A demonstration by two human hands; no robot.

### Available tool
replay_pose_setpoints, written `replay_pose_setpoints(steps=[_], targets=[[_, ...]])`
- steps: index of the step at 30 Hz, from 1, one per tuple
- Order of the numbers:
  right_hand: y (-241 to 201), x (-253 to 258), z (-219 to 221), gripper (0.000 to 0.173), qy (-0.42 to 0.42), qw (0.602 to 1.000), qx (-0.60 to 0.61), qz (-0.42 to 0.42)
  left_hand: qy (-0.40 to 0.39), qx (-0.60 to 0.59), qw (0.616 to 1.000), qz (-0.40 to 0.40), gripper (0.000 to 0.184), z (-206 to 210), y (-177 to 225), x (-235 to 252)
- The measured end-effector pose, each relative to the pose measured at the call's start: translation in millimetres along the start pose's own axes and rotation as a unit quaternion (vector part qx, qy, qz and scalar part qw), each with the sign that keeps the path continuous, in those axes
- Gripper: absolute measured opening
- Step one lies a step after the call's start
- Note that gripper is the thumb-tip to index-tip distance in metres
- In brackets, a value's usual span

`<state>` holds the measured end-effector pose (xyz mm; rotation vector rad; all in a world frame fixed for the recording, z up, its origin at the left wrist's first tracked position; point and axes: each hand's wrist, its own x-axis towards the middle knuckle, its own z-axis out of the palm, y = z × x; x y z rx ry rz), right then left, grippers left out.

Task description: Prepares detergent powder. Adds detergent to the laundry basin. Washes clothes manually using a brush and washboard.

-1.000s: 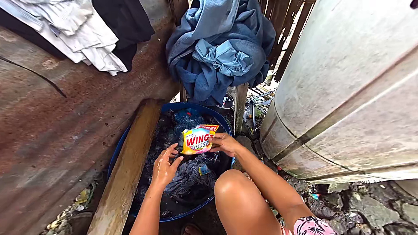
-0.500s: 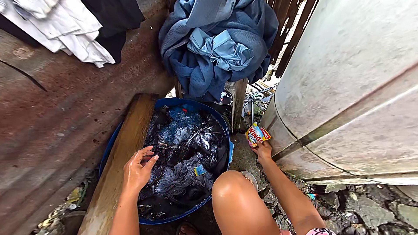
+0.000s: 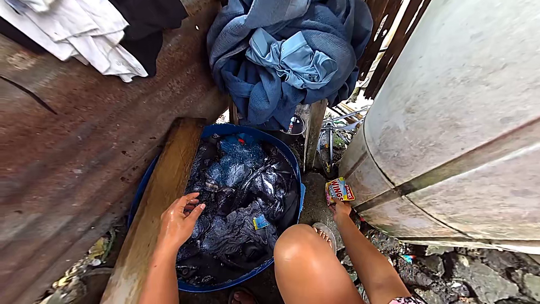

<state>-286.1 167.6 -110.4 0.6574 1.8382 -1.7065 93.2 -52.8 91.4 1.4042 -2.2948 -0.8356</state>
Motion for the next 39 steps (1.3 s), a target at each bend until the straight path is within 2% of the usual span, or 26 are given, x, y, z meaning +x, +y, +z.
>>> replay_pose_setpoints(steps=[3,5,7,9,11,12,13,15,17,18,19,21,24,27,29,30,31,33,34,35,37,39], targets=[[-6,-23,-3,0.061,-0.007,0.998,-0.029,0.063,-0.034,0.02,0.999,-0.025,0.045,1,0,3],[-19,-51,-4,0.061,-0.051,0.994,-0.068,0.074,-0.053,0.033,0.997,-0.043,0.054,4,0,5],[-43,-88,2,0.043,-0.119,0.986,-0.115,-0.03,-0.059,0.036,0.996,-0.05,0.065,12,1,7],[-75,-122,8,0.037,-0.227,0.943,-0.158,-0.186,-0.069,0.037,0.996,-0.044,0.074,25,6,6],[-105,-149,19,0.041,-0.344,0.855,-0.232,-0.313,-0.088,0.044,0.995,-0.027,0.085,43,15,1],[-117,-160,28,0.047,-0.401,0.792,-0.29,-0.357,-0.1,0.054,0.993,-0.017,0.09,54,20,-3],[-125,-171,40,0.055,-0.445,0.72,-0.358,-0.394,-0.118,0.069,0.991,-0.012,0.095,64,27,-8],[-123,-188,68,0.077,-0.486,0.55,-0.521,-0.436,-0.164,0.111,0.98,-0.018,0.104,84,35,-17],[-105,-197,91,0.097,-0.478,0.379,-0.681,-0.405,-0.2,0.151,0.968,-0.029,0.111,104,32,-25],[-96,-199,100,0.105,-0.469,0.31,-0.742,-0.366,-0.214,0.171,0.961,-0.034,0.114,112,29,-29],[-88,-198,106,0.11,-0.456,0.262,-0.784,-0.329,-0.229,0.193,0.953,-0.039,0.116,119,27,-31],[-74,-192,118,0.117,-0.435,0.213,-0.825,-0.291,-0.248,0.219,0.943,-0.042,0.119,126,22,-34],[-57,-177,142,0.119,-0.42,0.195,-0.84,-0.282,-0.267,0.227,0.935,-0.056,0.123,131,21,-30],[-45,-157,170,0.12,-0.409,0.205,-0.835,-0.306,-0.264,0.225,0.934,-0.087,0.121,139,24,-17],[-44,-146,186,0.115,-0.397,0.21,-0.832,-0.326,-0.252,0.224,0.935,-0.114,0.117,150,31,-9],[-44,-144,192,0.105,-0.386,0.233,-0.826,-0.339,-0.242,0.224,0.936,-0.125,0.115,157,35,-5],[-45,-145,198,0.09,-0.367,0.274,-0.818,-0.349,-0.231,0.227,0.937,-0.135,0.112,164,39,-1],[-44,-147,209,0.055,-0.319,0.382,-0.793,-0.35,-0.223,0.242,0.933,-0.148,0.106,180,46,5],[-40,-141,214,0.048,-0.305,0.423,-0.784,-0.337,-0.225,0.253,0.929,-0.149,0.103,186,48,9],[-37,-135,216,0.046,-0.297,0.438,-0.783,-0.328,-0.22,0.249,0.931,-0.148,0.099,191,48,12],[-33,-129,213,0.045,-0.292,0.414,-0.806,-0.306,-0.206,0.204,0.946,-0.147,0.102,196,43,17],[-32,-130,208,0.045,-0.301,0.324,-0.838,-0.318,-0.197,0.145,0.96,-0.133,0.105,194,36,24]])
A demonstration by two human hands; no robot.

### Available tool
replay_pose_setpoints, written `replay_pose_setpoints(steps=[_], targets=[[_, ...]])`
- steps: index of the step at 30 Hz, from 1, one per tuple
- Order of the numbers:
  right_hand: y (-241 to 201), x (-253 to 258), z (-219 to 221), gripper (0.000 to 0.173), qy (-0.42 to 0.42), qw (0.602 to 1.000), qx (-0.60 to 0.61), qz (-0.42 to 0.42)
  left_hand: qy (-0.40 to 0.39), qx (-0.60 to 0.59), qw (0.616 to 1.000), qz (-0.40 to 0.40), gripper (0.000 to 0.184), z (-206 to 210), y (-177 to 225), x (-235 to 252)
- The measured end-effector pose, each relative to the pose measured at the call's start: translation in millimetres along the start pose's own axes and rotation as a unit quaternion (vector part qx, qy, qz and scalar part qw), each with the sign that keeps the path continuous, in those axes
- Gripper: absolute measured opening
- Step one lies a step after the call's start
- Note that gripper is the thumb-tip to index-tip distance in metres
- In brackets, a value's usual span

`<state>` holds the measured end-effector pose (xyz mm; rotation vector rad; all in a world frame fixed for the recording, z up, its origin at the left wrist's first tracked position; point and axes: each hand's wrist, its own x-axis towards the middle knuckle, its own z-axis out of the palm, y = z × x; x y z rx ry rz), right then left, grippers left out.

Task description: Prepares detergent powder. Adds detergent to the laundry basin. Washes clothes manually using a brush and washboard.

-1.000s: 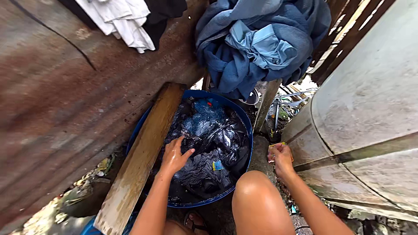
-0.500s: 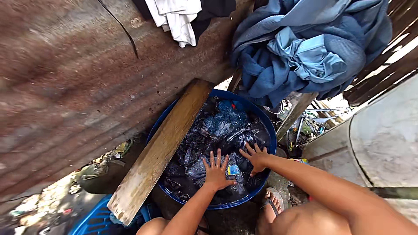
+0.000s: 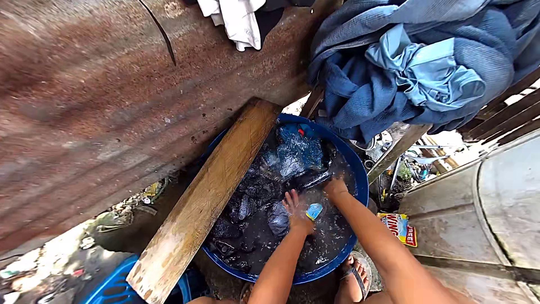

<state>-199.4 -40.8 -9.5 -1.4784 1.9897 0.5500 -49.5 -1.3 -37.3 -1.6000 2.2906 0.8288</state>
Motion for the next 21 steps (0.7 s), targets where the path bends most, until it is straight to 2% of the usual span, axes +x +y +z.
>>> replay_pose_setpoints(steps=[2,4,6,7,9,11,12,13,15,18,20,21], targets=[[-6,-19,-10,0.05,-0.022,0.998,-0.038,-0.037,-0.009,-0.047,0.999,0.024,0.098,-5,-5,9],[-26,-51,-25,0.047,-0.036,0.996,-0.064,-0.041,-0.028,-0.083,0.996,0.034,0.071,-2,-12,12],[-52,-83,-33,0.041,-0.047,0.995,-0.07,-0.045,-0.153,-0.048,0.987,0.021,0.054,-30,-8,-11],[-61,-94,-29,0.038,-0.045,0.995,-0.056,-0.065,-0.209,-0.026,0.977,0.022,0.052,-44,-6,-19],[-68,-96,-5,0.046,-0.042,0.991,-0.02,-0.122,-0.226,0.012,0.973,0.052,0.054,-52,-10,-26],[-70,-88,21,0.076,-0.07,0.987,-0.011,-0.142,-0.202,0.101,0.97,0.091,0.069,-44,-26,-27],[-70,-85,32,0.088,-0.09,0.986,-0.006,-0.138,-0.223,0.145,0.96,0.085,0.081,-45,-33,-33],[-70,-83,40,0.092,-0.104,0.986,0.003,-0.132,-0.233,0.175,0.954,0.078,0.087,-44,-40,-40],[-66,-80,47,0.088,-0.136,0.982,-0.007,-0.128,-0.231,0.192,0.952,0.057,0.091,-43,-50,-56],[-60,-81,42,0.058,-0.174,0.975,-0.049,-0.131,-0.207,0.182,0.961,0.009,0.09,-40,-56,-71],[-60,-90,45,0.05,-0.162,0.979,-0.043,-0.116,-0.203,0.167,0.965,-0.017,0.089,-39,-59,-74],[-61,-95,49,0.05,-0.129,0.985,-0.02,-0.109,-0.198,0.148,0.969,-0.02,0.088,-40,-64,-73]])
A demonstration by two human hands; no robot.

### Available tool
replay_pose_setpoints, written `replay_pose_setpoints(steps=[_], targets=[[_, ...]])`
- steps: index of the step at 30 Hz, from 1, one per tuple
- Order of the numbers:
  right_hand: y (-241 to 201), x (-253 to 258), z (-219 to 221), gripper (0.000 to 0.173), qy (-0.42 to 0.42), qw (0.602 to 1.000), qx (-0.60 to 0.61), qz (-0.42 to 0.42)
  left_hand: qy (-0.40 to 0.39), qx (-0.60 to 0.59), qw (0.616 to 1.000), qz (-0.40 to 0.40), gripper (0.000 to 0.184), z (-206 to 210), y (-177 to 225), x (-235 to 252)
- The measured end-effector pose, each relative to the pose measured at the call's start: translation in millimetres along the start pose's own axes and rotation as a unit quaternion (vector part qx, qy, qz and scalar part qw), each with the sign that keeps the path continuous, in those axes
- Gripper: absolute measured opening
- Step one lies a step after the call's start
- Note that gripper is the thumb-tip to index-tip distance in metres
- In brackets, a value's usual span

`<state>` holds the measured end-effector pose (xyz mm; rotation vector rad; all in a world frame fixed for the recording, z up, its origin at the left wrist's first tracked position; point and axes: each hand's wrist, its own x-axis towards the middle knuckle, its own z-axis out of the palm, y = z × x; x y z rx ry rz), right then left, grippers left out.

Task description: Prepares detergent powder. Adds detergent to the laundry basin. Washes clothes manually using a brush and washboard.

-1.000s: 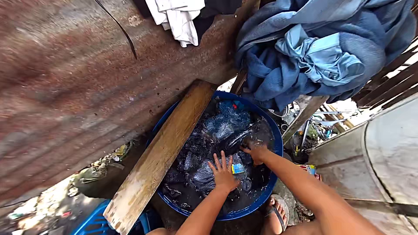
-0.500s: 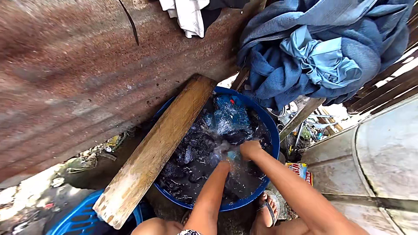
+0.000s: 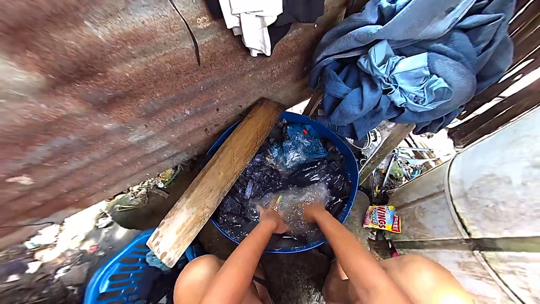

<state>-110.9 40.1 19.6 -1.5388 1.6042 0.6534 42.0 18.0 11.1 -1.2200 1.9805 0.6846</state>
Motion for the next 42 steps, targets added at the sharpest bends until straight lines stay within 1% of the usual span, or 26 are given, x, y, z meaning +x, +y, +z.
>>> replay_pose_setpoints(steps=[2,3,5,6,7,8,10,12,15,17,19,21,23,25,27,29,31,33,34,35,36,37,39,40,41,42], targets=[[-2,0,16,0.054,0.086,0.995,0.047,-0.004,0.043,-0.028,0.998,0.024,0.08,2,-15,2],[-3,1,21,0.057,0.108,0.992,0.064,-0.011,0.07,-0.027,0.997,0.034,0.076,4,-21,4],[-3,0,23,0.065,0.11,0.991,0.074,-0.035,0.127,-0.025,0.99,0.051,0.065,8,-28,5],[-2,-1,20,0.065,0.109,0.989,0.081,-0.052,0.16,-0.034,0.985,0.058,0.056,10,-29,5],[-1,-2,17,0.06,0.111,0.987,0.096,-0.072,0.191,-0.048,0.979,0.06,0.047,13,-28,3],[0,-2,11,0.053,0.12,0.98,0.127,-0.096,0.205,-0.075,0.974,0.057,0.042,11,-26,0],[3,-9,-13,0.04,0.16,0.954,0.213,-0.138,0.207,-0.162,0.964,0.039,0.047,-5,-18,-13],[4,-18,-37,0.032,0.224,0.923,0.26,-0.176,0.248,-0.279,0.927,0.034,0.047,-21,-10,-25],[1,-56,-76,0.031,0.28,0.898,0.266,-0.211,0.35,-0.365,0.86,0.073,0.037,-42,-11,-41],[1,-76,-90,0.026,0.292,0.892,0.267,-0.219,0.416,-0.402,0.808,0.116,0.031,-55,-15,-56],[5,-82,-94,0.022,0.308,0.873,0.29,-0.243,0.47,-0.418,0.762,0.155,0.026,-64,-21,-71],[14,-74,-90,0.019,0.326,0.844,0.338,-0.259,0.504,-0.386,0.751,0.181,0.022,-68,-29,-83],[25,-66,-88,0.021,0.334,0.838,0.341,-0.265,0.512,-0.331,0.768,0.194,0.019,-67,-36,-89],[32,-63,-86,0.021,0.344,0.844,0.323,-0.256,0.49,-0.274,0.809,0.172,0.02,-66,-41,-96],[41,-63,-86,0.02,0.376,0.842,0.331,-0.2,0.446,-0.235,0.857,0.106,0.026,-67,-43,-94],[58,-67,-90,0.021,0.432,0.815,0.368,-0.114,0.388,-0.211,0.896,0.047,0.031,-66,-41,-87],[87,-65,-92,0.028,0.507,0.752,0.421,-0.023,0.314,-0.19,0.93,0.022,0.035,-61,-33,-75],[118,-46,-80,0.032,0.559,0.648,0.516,0.036,0.227,-0.162,0.96,0.031,0.037,-48,-19,-57],[132,-30,-67,0.034,0.557,0.601,0.569,0.064,0.185,-0.15,0.97,0.046,0.039,-38,-10,-46],[143,-13,-50,0.037,0.542,0.571,0.608,0.1,0.15,-0.146,0.976,0.063,0.041,-28,-1,-35],[148,1,-31,0.041,0.511,0.558,0.638,0.145,0.116,-0.138,0.981,0.073,0.043,-17,8,-24],[150,14,-12,0.043,0.465,0.561,0.658,0.19,0.088,-0.124,0.986,0.074,0.045,-9,15,-15],[147,30,18,0.044,0.36,0.6,0.675,0.235,0.052,-0.094,0.992,0.066,0.05,1,23,0],[144,35,32,0.043,0.328,0.612,0.685,0.22,0.039,-0.085,0.994,0.06,0.054,5,24,7],[137,38,47,0.043,0.333,0.615,0.691,0.183,0.034,-0.087,0.994,0.053,0.059,9,26,12],[131,46,63,0.043,0.373,0.608,0.687,0.139,0.035,-0.102,0.993,0.039,0.07,10,27,16]])
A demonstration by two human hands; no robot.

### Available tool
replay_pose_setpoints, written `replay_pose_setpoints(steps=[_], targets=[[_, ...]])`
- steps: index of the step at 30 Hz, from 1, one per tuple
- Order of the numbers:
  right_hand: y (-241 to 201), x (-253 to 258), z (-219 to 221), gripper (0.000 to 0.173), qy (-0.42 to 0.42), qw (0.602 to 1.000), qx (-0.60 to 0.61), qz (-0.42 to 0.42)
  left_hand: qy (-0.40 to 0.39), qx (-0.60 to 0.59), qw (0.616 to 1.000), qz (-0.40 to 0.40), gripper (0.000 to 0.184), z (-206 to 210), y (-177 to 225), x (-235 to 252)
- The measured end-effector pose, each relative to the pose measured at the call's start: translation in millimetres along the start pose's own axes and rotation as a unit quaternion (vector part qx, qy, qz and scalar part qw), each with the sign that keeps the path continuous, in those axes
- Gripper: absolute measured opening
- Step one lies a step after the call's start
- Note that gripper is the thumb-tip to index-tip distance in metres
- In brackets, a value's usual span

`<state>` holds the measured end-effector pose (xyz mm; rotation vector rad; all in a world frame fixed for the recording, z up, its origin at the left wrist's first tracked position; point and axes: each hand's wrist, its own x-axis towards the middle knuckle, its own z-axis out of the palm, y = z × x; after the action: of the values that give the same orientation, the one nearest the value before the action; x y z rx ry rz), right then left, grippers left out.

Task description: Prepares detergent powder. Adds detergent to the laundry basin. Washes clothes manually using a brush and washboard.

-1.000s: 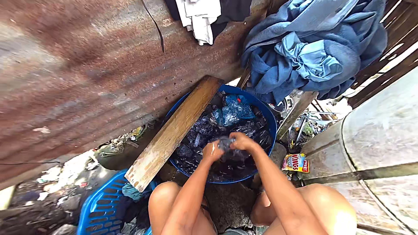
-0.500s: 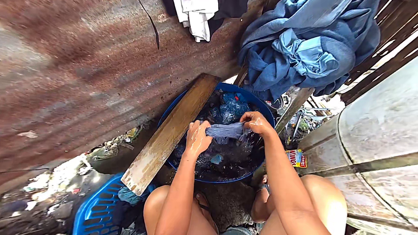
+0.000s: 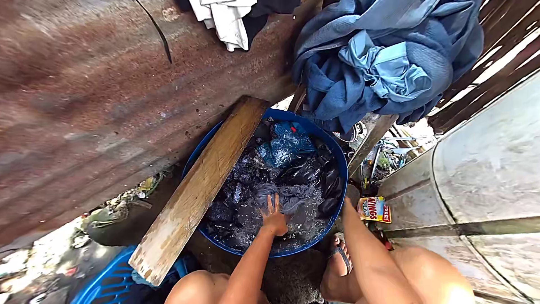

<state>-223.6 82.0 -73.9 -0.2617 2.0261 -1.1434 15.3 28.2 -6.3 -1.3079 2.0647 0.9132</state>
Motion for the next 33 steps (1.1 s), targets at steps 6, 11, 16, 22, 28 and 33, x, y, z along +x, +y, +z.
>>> replay_pose_setpoints(steps=[6,11,16,22,28,33], targets=[[-70,-63,-11,0.039,-0.056,0.984,0.101,0.137,-0.026,-0.113,0.993,-0.039,0.064,19,-2,11],[5,3,-3,0.048,0.016,0.957,-0.283,0.055,-0.126,-0.012,0.991,-0.047,0.046,6,1,7],[-19,-2,-24,0.042,0.073,0.973,-0.213,0.057,-0.139,0.087,0.984,0.062,0.039,-40,-9,3],[-122,-17,-29,0.047,0.148,0.971,0.019,-0.187,0.126,-0.559,0.819,0.008,0.038,-84,-53,-26],[-168,-75,19,0.069,-0.044,0.903,-0.332,-0.269,0.288,-0.904,0.315,0.013,0.064,-82,-85,-18],[-118,-82,55,0.082,-0.155,0.803,-0.541,-0.197,0.348,-0.93,0.118,0.031,0.051,-86,-109,-8]])
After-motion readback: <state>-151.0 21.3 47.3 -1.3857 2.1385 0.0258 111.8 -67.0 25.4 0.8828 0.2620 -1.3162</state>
